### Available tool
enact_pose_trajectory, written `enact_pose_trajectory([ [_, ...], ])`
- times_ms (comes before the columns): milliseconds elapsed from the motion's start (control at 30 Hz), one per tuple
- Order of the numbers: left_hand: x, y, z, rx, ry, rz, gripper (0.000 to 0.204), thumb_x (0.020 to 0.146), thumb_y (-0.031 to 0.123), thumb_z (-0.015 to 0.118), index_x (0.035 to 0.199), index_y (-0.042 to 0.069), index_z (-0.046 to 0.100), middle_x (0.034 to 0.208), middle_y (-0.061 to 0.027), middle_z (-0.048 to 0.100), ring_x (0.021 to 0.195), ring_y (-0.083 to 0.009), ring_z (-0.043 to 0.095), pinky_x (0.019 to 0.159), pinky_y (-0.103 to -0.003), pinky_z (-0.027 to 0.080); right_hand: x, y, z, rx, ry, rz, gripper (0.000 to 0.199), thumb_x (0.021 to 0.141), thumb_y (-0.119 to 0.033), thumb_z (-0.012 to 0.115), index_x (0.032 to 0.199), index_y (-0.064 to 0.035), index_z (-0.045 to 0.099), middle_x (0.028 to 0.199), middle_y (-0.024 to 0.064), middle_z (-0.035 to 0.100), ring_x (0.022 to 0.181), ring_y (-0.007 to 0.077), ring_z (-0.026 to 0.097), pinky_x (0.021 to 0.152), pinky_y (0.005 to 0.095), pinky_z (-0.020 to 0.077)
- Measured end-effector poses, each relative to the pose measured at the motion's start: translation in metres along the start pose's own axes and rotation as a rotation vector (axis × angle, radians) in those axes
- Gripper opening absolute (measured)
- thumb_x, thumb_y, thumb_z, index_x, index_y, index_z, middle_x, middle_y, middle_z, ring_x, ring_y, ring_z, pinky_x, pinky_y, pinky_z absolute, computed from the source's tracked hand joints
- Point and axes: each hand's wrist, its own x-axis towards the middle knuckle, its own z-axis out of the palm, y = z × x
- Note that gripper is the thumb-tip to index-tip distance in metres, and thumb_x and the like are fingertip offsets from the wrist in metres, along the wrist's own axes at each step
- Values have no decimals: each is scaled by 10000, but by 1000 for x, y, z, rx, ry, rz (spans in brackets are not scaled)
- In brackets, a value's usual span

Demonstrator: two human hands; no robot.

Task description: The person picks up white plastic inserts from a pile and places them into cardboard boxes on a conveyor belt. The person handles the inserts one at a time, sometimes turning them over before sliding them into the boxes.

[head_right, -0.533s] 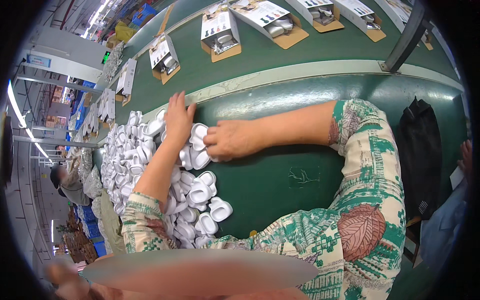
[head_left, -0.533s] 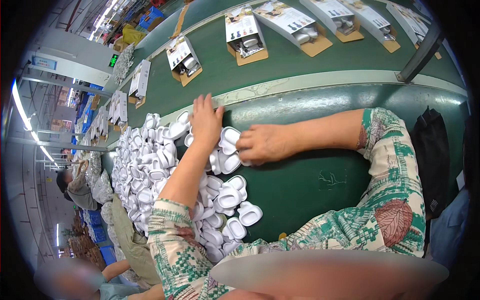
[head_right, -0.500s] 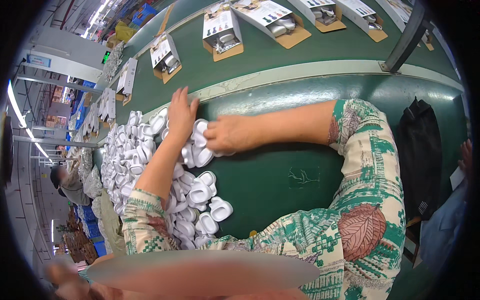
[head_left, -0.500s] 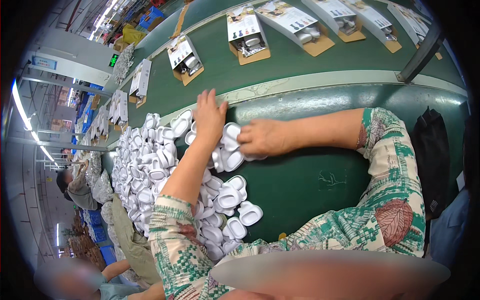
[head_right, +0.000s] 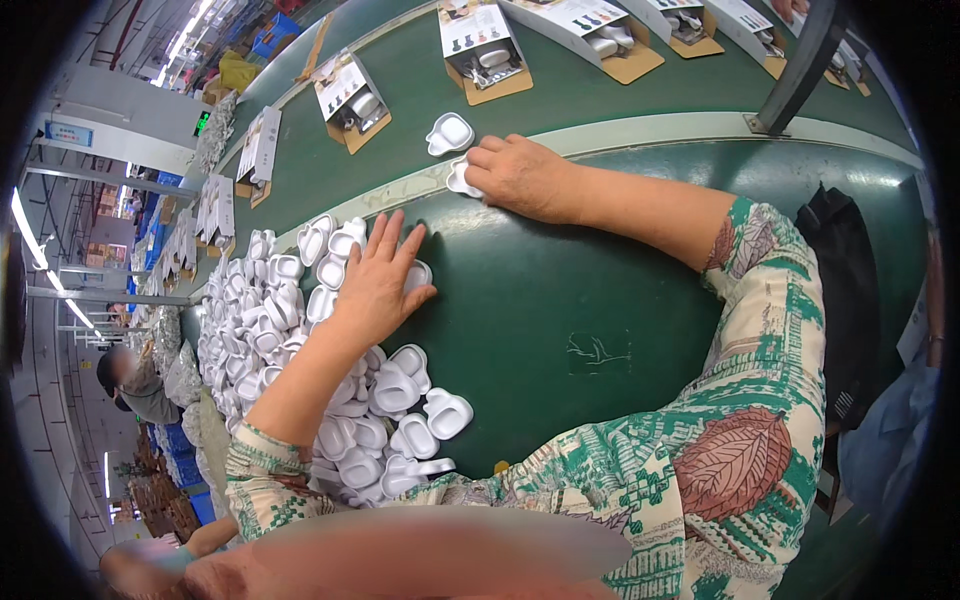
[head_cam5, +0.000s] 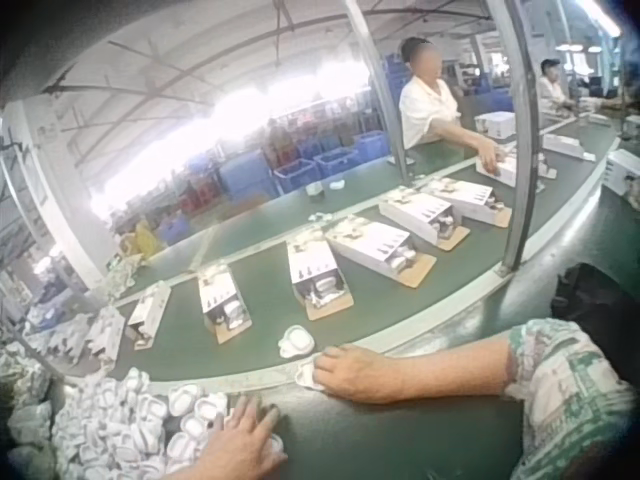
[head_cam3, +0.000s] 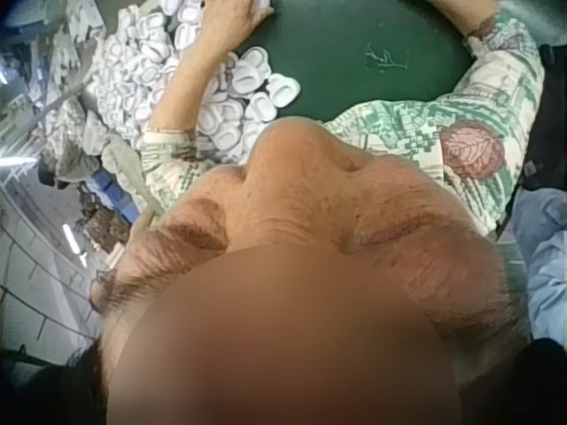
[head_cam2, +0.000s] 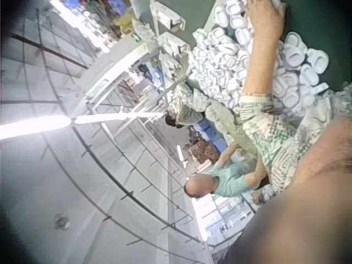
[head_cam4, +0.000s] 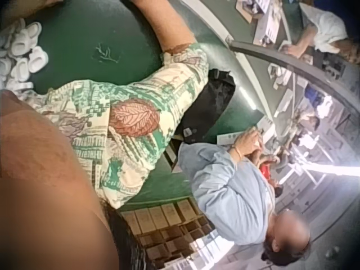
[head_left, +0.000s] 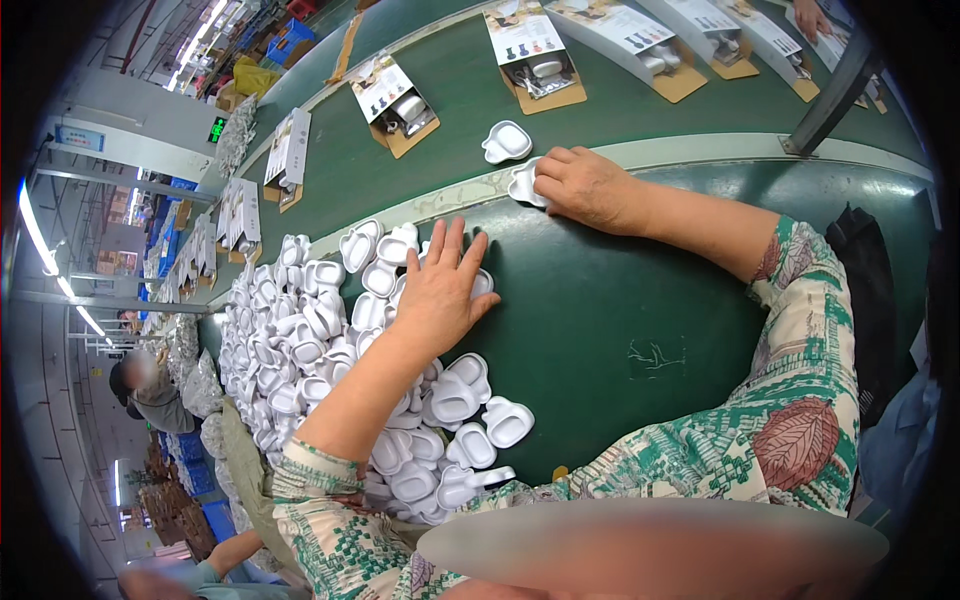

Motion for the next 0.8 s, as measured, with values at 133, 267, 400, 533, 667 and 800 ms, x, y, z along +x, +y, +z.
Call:
enact_pose_trajectory([
  [133,18,-14,9,56,205,35,656,817,278,655,1375,102,359,1456,-162,287,1361,-360,258,1033,-539,326,2,15,-3,-131,92,-2,134,793,-124,511,905,-63,552,927,74,545,899,219,534,743,330,443],
  [267,32,-28,18,202,350,88,493,840,247,628,1276,86,464,1356,-138,438,1291,-327,386,1008,-510,363,4,55,-21,-318,170,168,139,767,-65,531,900,-53,568,936,85,553,924,250,542,735,359,452],
  [400,36,-53,21,45,430,7,386,848,216,606,1196,63,542,1288,-161,512,1230,-335,449,995,-405,387,7,107,-22,-487,146,370,117,763,-58,543,866,-45,595,948,88,569,952,252,548,734,368,460],
  [533,33,-87,50,-124,456,-50,407,882,278,552,1247,102,519,1375,-138,429,1288,-345,372,1036,-540,295,5,129,-24,-577,257,510,116,779,-98,577,891,-70,593,938,81,575,945,260,558,748,394,471],
  [667,28,-96,49,-148,453,-119,424,886,305,542,1262,112,514,1397,-122,409,1312,-337,343,1049,-566,261,8,75,-28,-248,184,421,239,761,-250,669,855,-46,588,897,98,562,926,281,553,758,405,477],
  [800,27,-103,54,-166,483,-125,430,886,315,539,1266,115,514,1392,-122,416,1314,-334,341,1049,-564,263,4,39,-26,-168,18,342,162,776,-175,624,840,-30,586,887,113,556,929,284,543,776,402,471],
])
